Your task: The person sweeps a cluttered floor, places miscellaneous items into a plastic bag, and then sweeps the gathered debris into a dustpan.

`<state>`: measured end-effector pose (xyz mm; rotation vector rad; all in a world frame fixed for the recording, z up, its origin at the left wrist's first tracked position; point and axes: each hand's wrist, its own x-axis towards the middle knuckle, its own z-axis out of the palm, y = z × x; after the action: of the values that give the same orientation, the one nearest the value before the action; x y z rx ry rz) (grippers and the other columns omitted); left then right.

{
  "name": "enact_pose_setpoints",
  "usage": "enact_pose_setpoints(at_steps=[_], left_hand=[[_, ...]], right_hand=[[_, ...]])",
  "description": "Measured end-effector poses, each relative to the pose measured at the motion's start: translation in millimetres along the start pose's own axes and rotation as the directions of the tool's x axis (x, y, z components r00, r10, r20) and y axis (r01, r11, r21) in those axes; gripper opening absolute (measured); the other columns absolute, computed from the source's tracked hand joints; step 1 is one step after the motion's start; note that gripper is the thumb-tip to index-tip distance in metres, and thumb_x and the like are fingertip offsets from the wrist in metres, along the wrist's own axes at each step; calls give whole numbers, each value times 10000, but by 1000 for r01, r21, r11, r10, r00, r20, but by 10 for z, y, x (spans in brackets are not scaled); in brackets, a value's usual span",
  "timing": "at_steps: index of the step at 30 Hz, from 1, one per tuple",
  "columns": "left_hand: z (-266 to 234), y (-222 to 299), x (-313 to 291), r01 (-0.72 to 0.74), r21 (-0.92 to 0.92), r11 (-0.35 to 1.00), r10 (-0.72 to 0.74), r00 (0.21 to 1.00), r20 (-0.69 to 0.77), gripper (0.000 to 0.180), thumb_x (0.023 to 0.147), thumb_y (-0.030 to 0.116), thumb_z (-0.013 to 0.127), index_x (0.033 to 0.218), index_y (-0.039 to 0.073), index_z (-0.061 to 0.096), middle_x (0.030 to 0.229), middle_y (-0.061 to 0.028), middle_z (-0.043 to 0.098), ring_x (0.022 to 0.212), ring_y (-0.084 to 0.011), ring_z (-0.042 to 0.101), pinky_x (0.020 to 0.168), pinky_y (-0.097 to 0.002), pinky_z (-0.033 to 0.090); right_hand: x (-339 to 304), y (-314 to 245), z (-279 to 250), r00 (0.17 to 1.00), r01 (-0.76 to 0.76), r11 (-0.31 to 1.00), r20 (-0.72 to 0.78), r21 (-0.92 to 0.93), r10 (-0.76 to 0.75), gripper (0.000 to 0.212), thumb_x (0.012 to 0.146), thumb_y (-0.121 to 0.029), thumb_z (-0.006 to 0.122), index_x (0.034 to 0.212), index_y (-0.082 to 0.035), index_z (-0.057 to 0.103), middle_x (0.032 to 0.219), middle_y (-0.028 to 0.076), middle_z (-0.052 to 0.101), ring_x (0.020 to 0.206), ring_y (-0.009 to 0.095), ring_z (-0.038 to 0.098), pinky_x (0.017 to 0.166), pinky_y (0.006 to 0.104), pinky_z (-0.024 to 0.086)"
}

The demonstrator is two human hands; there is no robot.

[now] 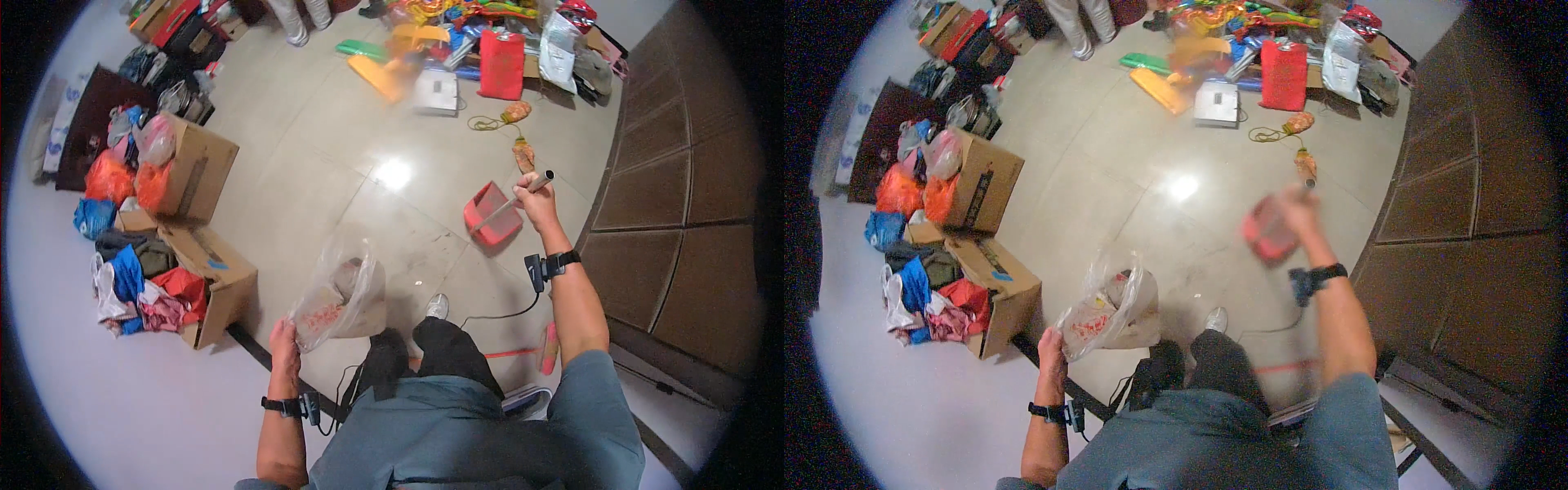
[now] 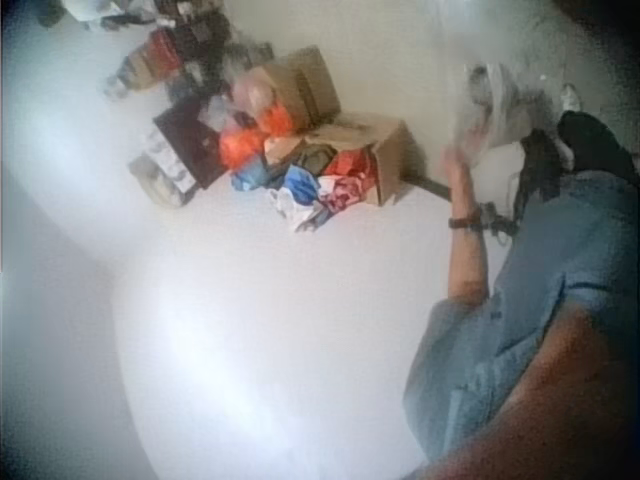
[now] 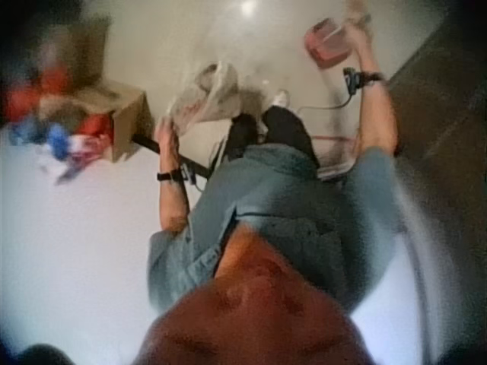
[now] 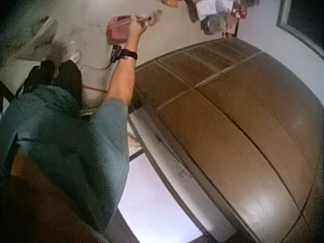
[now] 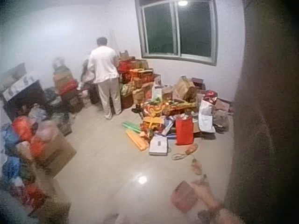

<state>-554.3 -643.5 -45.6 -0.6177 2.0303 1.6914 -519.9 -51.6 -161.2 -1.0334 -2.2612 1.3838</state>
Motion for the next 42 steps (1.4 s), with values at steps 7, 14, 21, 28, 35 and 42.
enact_pose_setpoints(at_steps=[7,14,21,28,35,42], left_hand=[[213,-66,-55,114,76,991,-111,993,-43,274,783,44,510,1049,-14,542,945,-76,566,835,-156,534,723,-271,437],[260,-168,-37,84,109,990,-82,996,-25,248,846,58,443,1061,-38,522,955,-87,576,832,-173,549,748,-295,445],[493,9,-174,112,30,993,-114,992,59,206,882,96,429,1001,-26,543,911,-73,589,793,-147,556,723,-276,453],[744,333,-452,74,-41,996,-67,986,152,209,870,100,454,997,-14,574,878,-32,592,760,-102,535,661,-236,433],[704,526,-578,22,-52,998,-12,982,186,192,870,127,464,964,13,587,809,8,575,697,-64,495,599,-200,395],[288,269,-351,-5,-22,1000,8,992,129,219,862,116,466,1021,17,579,819,0,571,712,-89,500,641,-219,412]], right_hand=[[-92,-372,13,980,61,967,166,249,-105,82,743,-57,601,800,-34,546,701,18,544,594,103,524,530,231,458],[-150,-422,2,972,-168,973,193,161,136,159,742,-111,636,876,-51,574,828,12,552,745,118,545,607,257,495],[-240,-301,-150,986,-146,958,-45,246,162,541,716,-138,660,1209,-71,448,988,52,531,858,166,534,642,310,499],[-1181,354,147,845,-533,775,180,338,503,761,698,-135,679,1335,-134,263,1128,102,466,924,207,521,684,368,494],[-1507,-512,1055,864,-253,961,473,115,171,679,708,-139,679,1297,-138,343,994,136,549,719,159,563,600,301,471],[-1848,-1475,1227,805,313,950,533,-7,-261,173,756,-114,546,862,-22,648,620,129,597,571,176,575,539,306,450]])
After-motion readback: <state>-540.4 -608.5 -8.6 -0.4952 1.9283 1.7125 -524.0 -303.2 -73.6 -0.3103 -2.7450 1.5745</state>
